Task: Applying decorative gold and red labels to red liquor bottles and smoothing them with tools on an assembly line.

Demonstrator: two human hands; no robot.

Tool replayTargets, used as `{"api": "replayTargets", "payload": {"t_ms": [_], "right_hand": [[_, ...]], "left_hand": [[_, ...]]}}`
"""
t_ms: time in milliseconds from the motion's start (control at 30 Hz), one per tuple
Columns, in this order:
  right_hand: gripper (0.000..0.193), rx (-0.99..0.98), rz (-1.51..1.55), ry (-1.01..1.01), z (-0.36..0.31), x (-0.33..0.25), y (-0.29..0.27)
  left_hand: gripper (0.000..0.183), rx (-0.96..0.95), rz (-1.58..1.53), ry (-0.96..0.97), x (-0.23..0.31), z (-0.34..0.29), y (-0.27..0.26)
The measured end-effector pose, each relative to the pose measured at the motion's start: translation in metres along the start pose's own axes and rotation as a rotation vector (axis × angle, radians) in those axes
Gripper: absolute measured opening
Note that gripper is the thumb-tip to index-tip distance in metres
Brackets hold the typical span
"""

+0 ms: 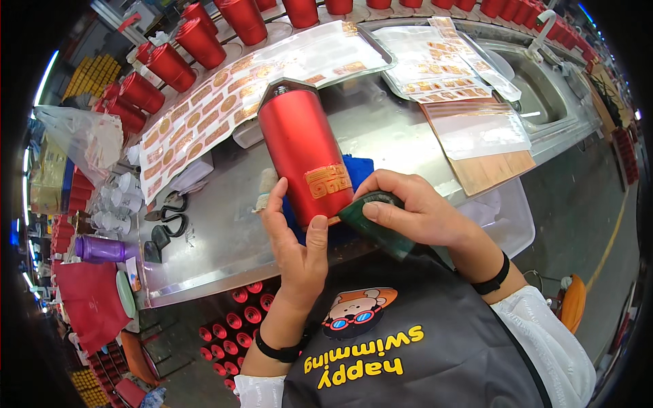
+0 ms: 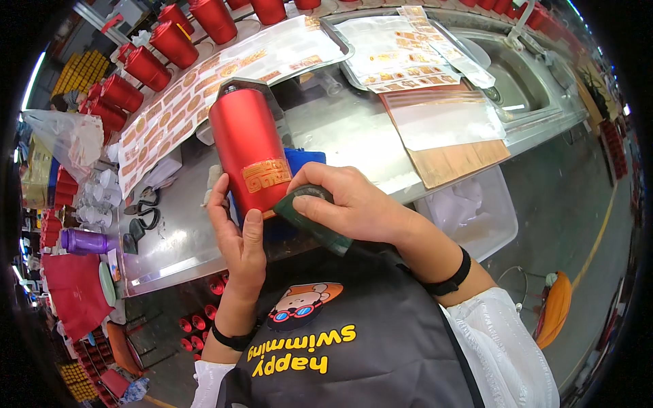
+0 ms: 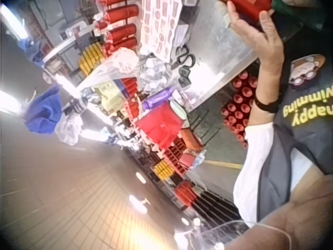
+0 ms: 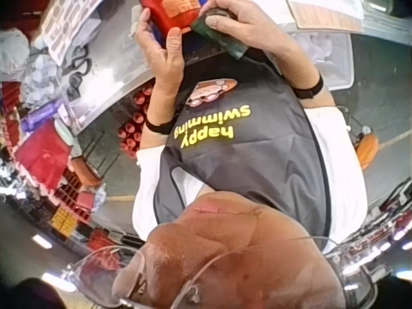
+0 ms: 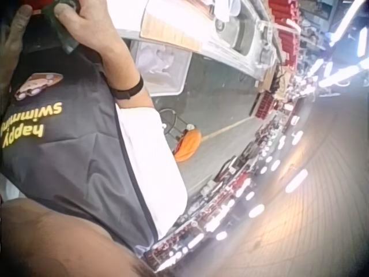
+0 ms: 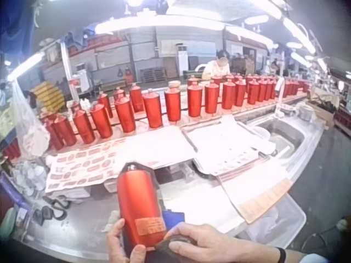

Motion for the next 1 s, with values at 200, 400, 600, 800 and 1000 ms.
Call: {"api": "replayTargets", "payload": {"t_ms": [200, 400, 600, 800, 1000], "right_hand": [[0.021, -0.005, 0.026, 0.015, -0.002, 0.003, -0.002], [0.022, -0.008, 0.017, 0.010, -0.001, 0.004, -0.003], [0.020, -0.004, 0.021, 0.034, -0.003, 0.007, -0.006], [0.020, -0.008, 0.025, 0.022, -0.002, 0.007, -0.006], [0.020, -0.006, 0.014, 0.007, -0.003, 0.008, -0.010]], "left_hand": [[0.058, 0.018, 0.064, 0.028, 0.005, 0.004, -0.001], [0.060, 0.011, 0.107, 0.043, 0.006, 0.005, 0.000], [0.063, 0.018, 0.048, 0.036, 0.004, 0.003, -0.003], [0.064, 0.041, -0.023, -0.003, -0.001, 0.001, -0.001], [0.054, -0.026, 0.107, 0.147, 0.017, -0.017, -0.015]]}}
Point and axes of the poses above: each hand's wrist, its own z-axis towards the middle knuckle, its own y-axis out of the palm, x = y × z, the point moved 10 cm from there along z, towards the middle knuckle, and after that the axes turned 11 degrees about y, right-handed, at the moved point
